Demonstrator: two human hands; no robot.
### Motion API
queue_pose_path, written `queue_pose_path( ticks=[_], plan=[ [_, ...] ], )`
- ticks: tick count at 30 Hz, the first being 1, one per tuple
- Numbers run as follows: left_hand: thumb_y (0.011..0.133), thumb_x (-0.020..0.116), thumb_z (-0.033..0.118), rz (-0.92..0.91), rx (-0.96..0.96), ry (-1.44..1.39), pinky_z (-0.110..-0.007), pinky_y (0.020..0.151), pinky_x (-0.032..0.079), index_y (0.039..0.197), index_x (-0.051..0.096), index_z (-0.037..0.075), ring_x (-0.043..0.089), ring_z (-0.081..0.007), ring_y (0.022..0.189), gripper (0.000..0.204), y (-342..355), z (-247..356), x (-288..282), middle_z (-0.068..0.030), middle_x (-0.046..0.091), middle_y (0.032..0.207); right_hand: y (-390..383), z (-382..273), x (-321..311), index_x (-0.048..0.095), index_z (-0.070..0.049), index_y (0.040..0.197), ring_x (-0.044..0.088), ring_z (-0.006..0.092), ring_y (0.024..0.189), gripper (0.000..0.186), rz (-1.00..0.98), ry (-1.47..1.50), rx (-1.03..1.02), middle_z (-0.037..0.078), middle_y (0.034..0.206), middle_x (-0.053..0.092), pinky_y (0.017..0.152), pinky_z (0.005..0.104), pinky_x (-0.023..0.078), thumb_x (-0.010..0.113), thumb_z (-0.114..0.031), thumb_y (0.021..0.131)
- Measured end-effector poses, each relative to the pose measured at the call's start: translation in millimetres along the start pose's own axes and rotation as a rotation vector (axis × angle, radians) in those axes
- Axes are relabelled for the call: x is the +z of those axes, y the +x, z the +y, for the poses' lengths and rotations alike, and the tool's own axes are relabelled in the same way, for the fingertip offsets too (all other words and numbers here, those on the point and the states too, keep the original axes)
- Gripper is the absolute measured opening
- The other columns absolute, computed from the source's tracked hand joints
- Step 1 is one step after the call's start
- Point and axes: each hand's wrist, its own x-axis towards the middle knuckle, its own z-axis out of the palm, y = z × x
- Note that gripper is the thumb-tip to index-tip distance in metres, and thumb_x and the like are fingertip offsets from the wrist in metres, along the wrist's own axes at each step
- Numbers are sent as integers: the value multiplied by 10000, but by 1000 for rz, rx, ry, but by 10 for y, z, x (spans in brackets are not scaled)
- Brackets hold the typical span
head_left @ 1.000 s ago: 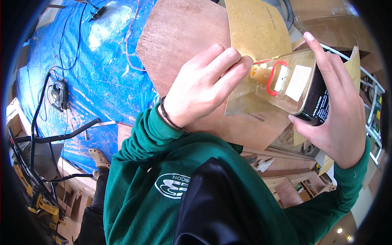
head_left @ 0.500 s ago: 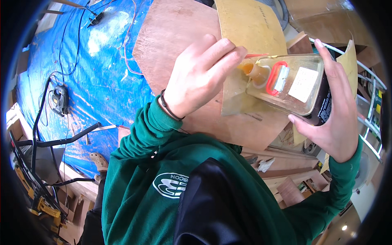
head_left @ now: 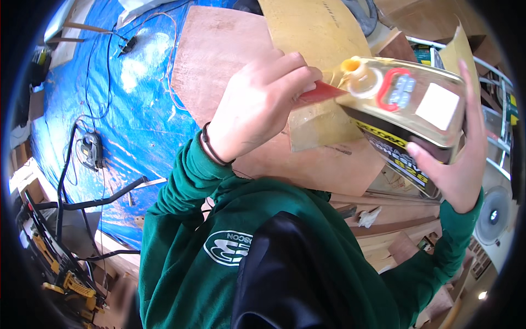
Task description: The person applies a yellow liquid finish to a rectangular piece of wood using a red sanding block. They spread the liquid across the surface, then pour more from a metal can onto the block to continue the application. The person moves around the workshop, briefly handling other wood pieces before returning to the task.
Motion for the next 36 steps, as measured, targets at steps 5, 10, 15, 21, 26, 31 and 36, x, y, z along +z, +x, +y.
queue_pose_path(
  ticks=[5, 10, 15, 21, 26, 31, 36],
  plan=[
    [686, 593, -34, -109, 163, 173, -330, 672, 451, 923, 627, 41, 550, -261, 737, 251, 224, 68, -36, -67, 573, 809, -746, 135, -144, 187, -8, 1490, 510, 220, 1193, 1012, 222, 349, 264, 153, 1350, 458, 1013, 328, 425, 716, -236, 658],
    [745, 619, 57, -261, 323, 426, -320, 661, 418, 931, 641, 66, 549, -225, 751, 187, 390, 193, -202, -33, 570, 819, -1525, 352, -120, 223, 13, 1470, 458, 230, 1243, 994, 417, 384, 351, 154, 1392, 403, 1043, 348, 383, 730, -223, 648],
    [763, 637, 103, -282, 385, 511, -313, 645, 394, 927, 643, 96, 526, -191, 740, 164, 518, 154, -205, -7, 552, 829, -2508, 407, 75, 282, 8, 1447, 405, 237, 1282, 938, 688, 213, 566, 145, 1407, 388, 1082, 362, 310, 748, -217, 665],
    [785, 608, 20, -234, 325, 610, -328, 669, 411, 976, 633, 64, 532, -223, 763, 198, 553, 221, -21, -39, 563, 861, -3281, 433, 486, 318, -9, 1430, 393, 250, 1284, 893, 915, 122, 733, 137, 1404, 385, 1091, 375, 289, 777, -179, 683],
    [738, 616, 68, -159, 496, 412, -311, 641, 396, 924, 641, 116, 539, -166, 777, 194, 886, 487, 372, 10, 533, 812, -3163, 415, 576, 324, 3, 1410, 415, 243, 1266, 982, 781, 105, 642, 127, 1395, 392, 1075, 369, 322, 839, -189, 597],
    [724, 657, 45, -174, 665, 152, -329, 666, 429, 943, 640, 51, 551, -237, 748, 219, 1189, 777, 805, -44, 575, 826, -2890, 467, 423, 267, 13, 1426, 459, 228, 1227, 1054, 715, 357, 591, 120, 1325, 418, 1038, 353, 381, 831, -180, 557],
    [642, 613, 43, 77, 711, -107, -309, 582, 376, 957, 659, 118, 497, -186, 695, 327, 1314, 752, 986, 20, 574, 826, -2691, 526, 243, 249, 7, 1433, 480, 229, 1209, 1076, 720, 426, 497, 128, 1324, 419, 1020, 352, 407, 824, -136, 535]
  ],
)
